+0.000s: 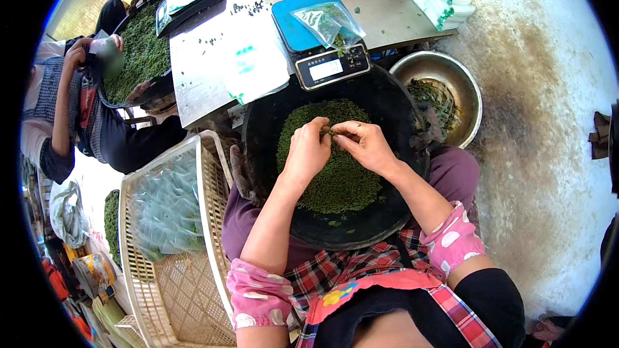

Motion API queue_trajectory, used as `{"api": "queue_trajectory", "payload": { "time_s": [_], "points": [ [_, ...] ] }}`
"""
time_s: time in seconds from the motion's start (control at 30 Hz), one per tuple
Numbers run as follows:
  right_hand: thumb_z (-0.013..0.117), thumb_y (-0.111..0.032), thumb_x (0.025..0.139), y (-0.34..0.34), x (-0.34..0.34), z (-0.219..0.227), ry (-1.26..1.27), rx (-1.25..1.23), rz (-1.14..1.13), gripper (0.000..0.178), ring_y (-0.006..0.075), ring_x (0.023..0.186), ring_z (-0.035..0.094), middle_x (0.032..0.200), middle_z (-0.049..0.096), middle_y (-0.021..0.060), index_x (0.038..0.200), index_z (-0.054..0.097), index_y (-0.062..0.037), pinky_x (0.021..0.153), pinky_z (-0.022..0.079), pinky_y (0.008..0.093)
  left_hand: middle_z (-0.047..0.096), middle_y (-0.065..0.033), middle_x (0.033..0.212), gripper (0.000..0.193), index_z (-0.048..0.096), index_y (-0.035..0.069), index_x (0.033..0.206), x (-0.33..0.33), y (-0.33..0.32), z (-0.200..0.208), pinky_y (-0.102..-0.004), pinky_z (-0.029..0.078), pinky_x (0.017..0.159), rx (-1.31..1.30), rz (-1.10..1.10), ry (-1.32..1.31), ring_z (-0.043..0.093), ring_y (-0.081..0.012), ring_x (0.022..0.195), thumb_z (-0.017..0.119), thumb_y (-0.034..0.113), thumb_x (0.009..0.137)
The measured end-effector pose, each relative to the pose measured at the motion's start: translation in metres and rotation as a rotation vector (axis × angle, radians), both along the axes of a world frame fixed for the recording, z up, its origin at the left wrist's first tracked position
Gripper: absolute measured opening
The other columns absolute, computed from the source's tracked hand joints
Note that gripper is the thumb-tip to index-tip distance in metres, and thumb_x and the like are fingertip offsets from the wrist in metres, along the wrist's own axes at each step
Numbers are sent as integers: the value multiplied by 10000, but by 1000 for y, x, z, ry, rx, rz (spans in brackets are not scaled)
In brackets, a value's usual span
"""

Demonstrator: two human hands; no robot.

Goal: The person scoops green tea leaves from a basin on their lap into small plastic bags, weighs each bag on a digital scale, and places the filled bags into a basket. The process is repeated continuously.

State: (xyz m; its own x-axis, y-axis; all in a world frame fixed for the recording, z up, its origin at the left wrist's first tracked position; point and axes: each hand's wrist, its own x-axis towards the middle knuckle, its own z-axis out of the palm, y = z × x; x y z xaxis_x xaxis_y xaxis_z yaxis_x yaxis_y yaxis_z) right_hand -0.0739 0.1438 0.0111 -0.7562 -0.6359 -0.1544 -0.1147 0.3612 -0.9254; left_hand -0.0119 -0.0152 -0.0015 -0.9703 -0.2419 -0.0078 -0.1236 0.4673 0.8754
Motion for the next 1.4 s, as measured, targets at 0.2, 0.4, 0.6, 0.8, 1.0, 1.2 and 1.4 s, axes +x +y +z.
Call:
{"api": "queue_trajectory", "payload": {
  "time_s": [0.2, 0.4, 0.6, 0.8, 1.0, 1.2, 1.4],
  "points": [
    [696, -64, 852, 12, -12, -8, 355, -30, -112, 152, 163, 989, 605, 1136, 594, 91, 991, 687, -1, 848, 488, 299, 680, -261, 945, 290, 624, -62, 1103, 0, 4, 6, -456, 533, 835, 120, 27, 23, 660, -414, 936, 577, -26, 819],
    [704, -74, 806, -2, -33, 19, 618, -148, -334, 128, 279, 1112, 581, 1193, 555, 146, 897, 653, 2, 954, 460, 358, 662, -278, 923, 266, 630, -51, 1082, 2, 1, 7, -481, 535, 785, -123, -5, -5, 647, -439, 880, 585, -26, 821],
    [696, -40, 769, -54, -103, 39, 1188, -114, -349, 119, 367, 1104, 527, 1227, 533, 171, 856, 633, 9, 944, 430, 445, 651, -285, 913, 232, 626, -58, 1040, 2, 1, 3, -493, 532, 777, -201, -42, -55, 644, -438, 876, 614, -7, 814],
    [646, -20, 811, -73, -136, 49, 1156, 132, -219, 307, 392, 1180, 473, 1297, 498, 213, 1116, 675, 10, 1025, 395, 450, 650, -263, 880, 229, 628, -51, 1024, 1, 0, -1, -481, 526, 743, -303, -52, -86, 647, -420, 854, 648, 46, 818],
    [579, 19, 865, -33, -80, 47, 1071, 160, -217, 389, 412, 1245, 430, 1377, 425, 234, 1252, 602, -15, 1057, 373, 447, 645, -272, 935, 203, 626, -54, 1005, 8, -1, -6, -493, 527, 762, -390, -66, -148, 641, -437, 871, 617, 14, 814],
    [621, -20, 877, 5, -32, -27, 691, 83, -270, 459, 339, 1261, 442, 1394, 418, 166, 1328, 551, -58, 1046, 392, 410, 626, -243, 854, 151, 564, -31, 841, 8, 3, -7, -468, 558, 712, -419, -107, -85, 658, -409, 822, 617, -89, 712],
    [666, -96, 882, -12, -34, -17, 661, -52, -359, 393, 272, 1061, 543, 1151, 558, 144, 1254, 556, -34, 886, 460, 378, 640, -248, 880, 163, 607, -37, 950, 9, 1, -11, -478, 547, 723, -421, -114, -109, 650, -421, 844, 593, -17, 789]
  ]
}}
